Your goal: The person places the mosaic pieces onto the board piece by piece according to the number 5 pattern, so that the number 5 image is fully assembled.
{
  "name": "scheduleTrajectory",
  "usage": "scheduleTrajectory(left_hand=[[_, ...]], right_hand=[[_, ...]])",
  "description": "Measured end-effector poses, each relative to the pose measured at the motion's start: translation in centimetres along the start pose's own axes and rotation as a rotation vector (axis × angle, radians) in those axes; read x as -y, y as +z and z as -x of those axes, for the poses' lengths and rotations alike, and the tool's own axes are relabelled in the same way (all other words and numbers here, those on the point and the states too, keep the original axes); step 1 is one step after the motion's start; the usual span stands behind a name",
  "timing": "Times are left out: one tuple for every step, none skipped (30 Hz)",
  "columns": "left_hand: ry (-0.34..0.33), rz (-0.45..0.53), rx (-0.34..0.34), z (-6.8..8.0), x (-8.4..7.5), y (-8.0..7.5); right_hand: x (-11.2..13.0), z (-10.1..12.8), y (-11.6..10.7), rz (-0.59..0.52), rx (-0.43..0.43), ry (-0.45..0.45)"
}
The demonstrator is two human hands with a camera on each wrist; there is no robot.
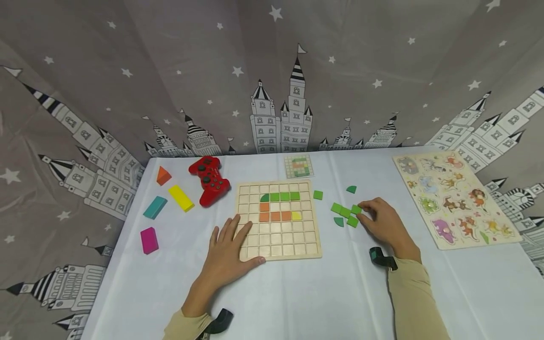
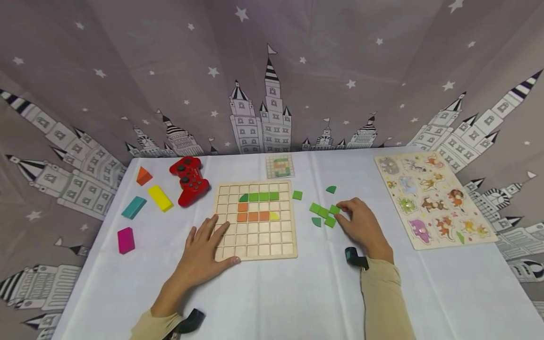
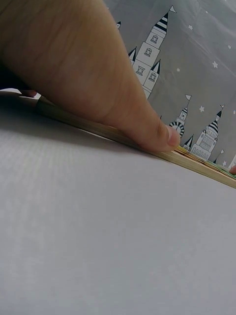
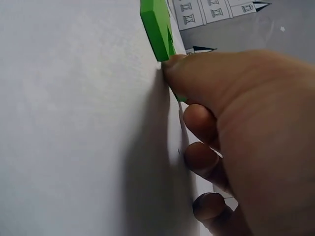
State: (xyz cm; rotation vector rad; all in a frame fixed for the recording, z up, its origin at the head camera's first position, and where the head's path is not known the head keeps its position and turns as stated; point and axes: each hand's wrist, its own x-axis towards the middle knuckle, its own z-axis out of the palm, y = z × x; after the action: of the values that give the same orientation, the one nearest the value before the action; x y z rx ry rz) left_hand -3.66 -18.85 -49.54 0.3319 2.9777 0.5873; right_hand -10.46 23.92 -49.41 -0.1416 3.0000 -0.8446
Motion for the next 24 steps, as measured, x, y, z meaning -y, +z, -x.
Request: scheduleTrajectory(left_hand=[[0.001,0.001,-0.001,0.0,0.0,0.0],[0.001,0.003,-0.001,0.0,0.0,0.0],[0.002,0.004,-0.002,0.0,0.0,0.0],[0.004,0.007,-0.002,0.0,0.0,0.0],[0.004,0.008,-0.003,0.0,0.0,0.0],[0.005,0.008,-0.004,0.0,0.0,0.0],[0.005,0.008,-0.004,0.0,0.0,-0.1],[0.005,0.008,-0.004,0.0,0.0,-0.1],[0.004,0.005,-0.004,0.1,0.0,-0.1],[0.003,0.004,-0.004,0.1,0.0,-0.1],[0.002,0.003,-0.003,0.1,0.0,-0.1],[0.001,0.002,-0.003,0.1,0.0,-0.2],[0.0,0.002,-0.003,0.1,0.0,-0.2],[0.0,0.002,-0.004,0.1,0.0,-0.2],[-0.001,0.003,-0.004,0.1,0.0,-0.2],[-0.001,0.006,-0.004,0.1,-0.1,-0.2],[0.0,0.005,-0.003,0.1,-0.1,-0.2],[-0.001,0.003,-0.003,0.1,0.0,-0.2],[-0.001,0.002,-0.001,0.0,0.0,-0.2],[0.0,-0.001,0.0,0.0,0.0,-0.1],[-0.001,-0.005,0.002,0.0,0.0,-0.1],[-0.001,-0.007,0.004,0.0,0.1,0.0],[-0.001,-0.01,0.005,0.0,0.1,0.0],[0.0,-0.01,0.005,0.0,0.1,0.1]], right_hand=[[0.1,0.0,0.0,0.002,0.002,0.002],[0.2,-0.1,0.0,0.008,0.003,0.0],[0.4,-0.1,0.0,0.01,0.002,-0.003],[0.6,-0.1,0.1,0.006,-0.001,-0.007],[0.9,-0.1,0.1,0.001,-0.005,-0.013],[1.3,-0.2,0.1,-0.004,-0.01,-0.018],[1.8,-0.2,0.2,-0.006,-0.016,-0.029],[2.3,-0.3,0.3,-0.008,-0.021,-0.043],[2.9,-0.3,0.4,-0.011,-0.024,-0.062],[3.6,-0.4,0.6,-0.016,-0.024,-0.081],[4.3,-0.4,0.8,-0.018,-0.026,-0.105],[5.1,-0.5,1.1,-0.017,-0.024,-0.131],[5.9,-0.5,1.4,-0.022,-0.021,-0.163],[6.6,-0.5,1.8,-0.029,-0.016,-0.196],[7.4,-0.5,2.2,-0.037,-0.007,-0.228],[8.1,-0.4,2.6,-0.045,0.005,-0.257],[8.8,-0.3,3.1,-0.047,0.019,-0.284],[9.4,-0.2,3.6,-0.049,0.035,-0.305],[10.0,-0.1,3.9,-0.054,0.053,-0.321],[10.5,0.0,4.3,-0.056,0.067,-0.332],[10.9,0.1,4.6,-0.053,0.078,-0.335],[11.3,0.1,4.9,-0.044,0.087,-0.331],[11.6,0.2,5.2,-0.038,0.094,-0.325],[11.8,0.3,5.3,-0.034,0.098,-0.318]])
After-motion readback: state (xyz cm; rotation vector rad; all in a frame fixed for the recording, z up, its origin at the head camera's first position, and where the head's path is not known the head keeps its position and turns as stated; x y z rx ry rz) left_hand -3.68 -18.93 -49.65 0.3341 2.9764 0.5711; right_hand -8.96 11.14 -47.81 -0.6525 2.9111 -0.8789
